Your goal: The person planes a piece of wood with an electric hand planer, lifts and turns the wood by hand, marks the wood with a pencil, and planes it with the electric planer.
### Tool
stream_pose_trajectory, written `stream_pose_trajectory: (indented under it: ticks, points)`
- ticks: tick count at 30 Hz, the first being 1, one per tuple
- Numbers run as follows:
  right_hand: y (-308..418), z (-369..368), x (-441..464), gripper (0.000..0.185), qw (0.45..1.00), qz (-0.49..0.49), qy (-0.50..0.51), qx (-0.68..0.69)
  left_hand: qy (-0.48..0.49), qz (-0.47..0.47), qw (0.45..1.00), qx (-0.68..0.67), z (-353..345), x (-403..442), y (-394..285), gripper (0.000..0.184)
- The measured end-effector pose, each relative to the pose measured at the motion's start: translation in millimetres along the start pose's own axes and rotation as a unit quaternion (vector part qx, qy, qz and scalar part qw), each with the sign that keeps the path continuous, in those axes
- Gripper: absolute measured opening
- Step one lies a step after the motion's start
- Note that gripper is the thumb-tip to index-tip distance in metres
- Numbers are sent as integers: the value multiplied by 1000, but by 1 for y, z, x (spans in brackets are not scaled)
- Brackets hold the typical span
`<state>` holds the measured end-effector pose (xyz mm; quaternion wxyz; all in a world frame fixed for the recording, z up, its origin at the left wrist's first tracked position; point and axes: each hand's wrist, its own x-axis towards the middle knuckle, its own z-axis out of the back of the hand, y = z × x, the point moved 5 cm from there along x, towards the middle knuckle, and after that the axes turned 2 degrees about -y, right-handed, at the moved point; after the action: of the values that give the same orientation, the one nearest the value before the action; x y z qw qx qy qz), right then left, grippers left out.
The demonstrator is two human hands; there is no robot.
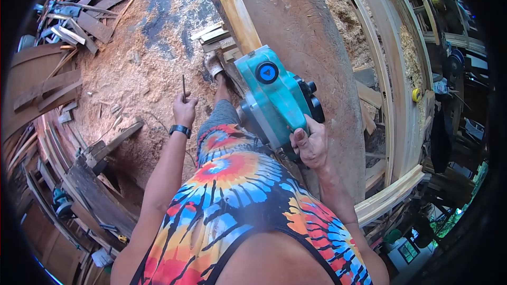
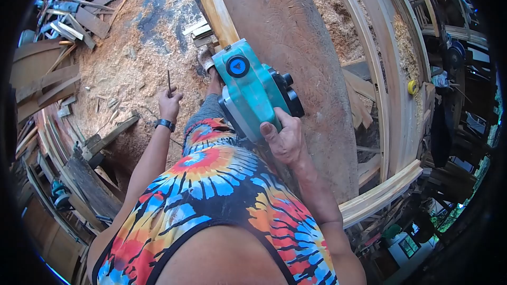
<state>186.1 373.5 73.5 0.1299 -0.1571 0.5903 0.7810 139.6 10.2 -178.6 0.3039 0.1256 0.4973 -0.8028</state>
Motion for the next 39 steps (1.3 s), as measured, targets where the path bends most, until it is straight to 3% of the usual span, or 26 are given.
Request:
stream_pose_trajectory:
  ticks: [7, 39]
  points:
    - [10, 4, 24, 74, 999, -1, 28, -24, 33, 48, 996, 69, 1, 0, 16, 44]
    - [110, -24, 181, 71, 991, 58, 93, -81, 5, 124, 992, 16, 13, 73, -20, 36]
